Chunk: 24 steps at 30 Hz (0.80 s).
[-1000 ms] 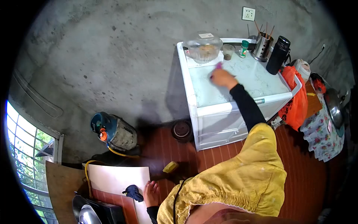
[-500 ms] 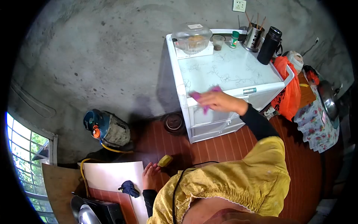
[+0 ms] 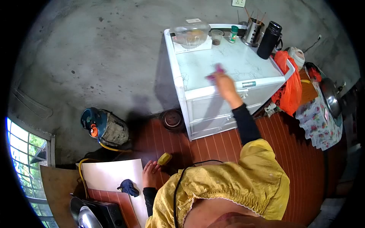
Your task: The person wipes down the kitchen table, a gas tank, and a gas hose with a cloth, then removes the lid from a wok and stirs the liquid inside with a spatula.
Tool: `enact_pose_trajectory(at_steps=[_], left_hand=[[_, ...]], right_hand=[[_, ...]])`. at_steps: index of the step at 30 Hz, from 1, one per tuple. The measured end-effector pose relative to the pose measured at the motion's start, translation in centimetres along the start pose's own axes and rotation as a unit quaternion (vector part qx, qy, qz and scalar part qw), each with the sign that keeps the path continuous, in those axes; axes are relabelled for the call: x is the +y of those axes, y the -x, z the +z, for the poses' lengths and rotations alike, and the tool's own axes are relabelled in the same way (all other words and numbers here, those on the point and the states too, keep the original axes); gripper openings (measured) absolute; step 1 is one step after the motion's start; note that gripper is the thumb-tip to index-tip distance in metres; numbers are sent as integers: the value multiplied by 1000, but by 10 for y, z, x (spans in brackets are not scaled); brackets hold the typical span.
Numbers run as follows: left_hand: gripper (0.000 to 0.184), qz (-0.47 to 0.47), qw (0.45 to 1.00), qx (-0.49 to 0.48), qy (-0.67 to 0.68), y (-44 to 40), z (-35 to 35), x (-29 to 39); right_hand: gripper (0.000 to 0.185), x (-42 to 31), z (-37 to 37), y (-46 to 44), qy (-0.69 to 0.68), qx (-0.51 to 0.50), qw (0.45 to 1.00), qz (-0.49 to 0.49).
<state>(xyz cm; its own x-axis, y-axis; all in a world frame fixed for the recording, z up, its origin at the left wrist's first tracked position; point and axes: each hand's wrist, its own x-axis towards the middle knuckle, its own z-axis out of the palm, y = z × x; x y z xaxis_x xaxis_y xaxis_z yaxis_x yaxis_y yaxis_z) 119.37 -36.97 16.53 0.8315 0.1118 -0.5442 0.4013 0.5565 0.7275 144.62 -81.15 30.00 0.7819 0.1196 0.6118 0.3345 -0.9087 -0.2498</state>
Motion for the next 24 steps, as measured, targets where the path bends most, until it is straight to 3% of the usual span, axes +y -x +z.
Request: enact_pose_trajectory(at_steps=[1,3,5,6,7,8,9,10,12,13,15,17,18,20,21,23,24], left_hand=[[31,-5,1000,-23,9,-4,5,-2],[30,-3,1000,-27,4,0,21,2],[31,4,999,-47,0,2,27,5],[31,7,999,-46,5,3,26,5],[32,10,999,-45,12,4,21,5],[34,12,999,-40,20,7,16,4],[34,12,999,-30,26,10,10,4],[34,12,1000,-7,26,11,5,5],[37,13,999,17,39,10,-17,-1],[38,13,998,23,53,9,-28,-3],[36,4,997,31,77,12,-40,0],[38,2,998,34,61,15,-54,4],[37,7,997,36,64,13,-63,4],[35,15,995,57,77,14,-74,12],[34,10,994,75,78,13,-80,16],[32,12,989,101,106,11,-96,17],[30,14,985,115,125,6,-104,21]], right_hand=[[21,-37,0,-1,-61,-49,997,4],[25,-92,-3,7,-213,-6,971,-112],[22,-122,-1,22,-214,85,969,-87],[25,-119,-7,27,-326,3,945,-29],[25,-117,-18,31,-327,-2,944,-34],[26,-117,-31,34,-405,-153,900,51],[27,-116,-37,41,-467,-303,819,137],[26,-114,-32,49,-475,-295,826,71],[26,-110,-40,52,-510,-334,786,100],[26,-115,-43,47,-532,-264,799,91],[26,-116,-31,43,-485,-137,839,208],[26,-135,-10,39,-415,13,892,177],[26,-147,5,48,-330,-7,930,164],[26,-185,39,78,-415,-143,895,79],[26,-206,54,91,-467,-212,858,14],[25,-251,70,97,-500,-400,763,88],[24,-266,91,96,-493,-354,795,-5]])
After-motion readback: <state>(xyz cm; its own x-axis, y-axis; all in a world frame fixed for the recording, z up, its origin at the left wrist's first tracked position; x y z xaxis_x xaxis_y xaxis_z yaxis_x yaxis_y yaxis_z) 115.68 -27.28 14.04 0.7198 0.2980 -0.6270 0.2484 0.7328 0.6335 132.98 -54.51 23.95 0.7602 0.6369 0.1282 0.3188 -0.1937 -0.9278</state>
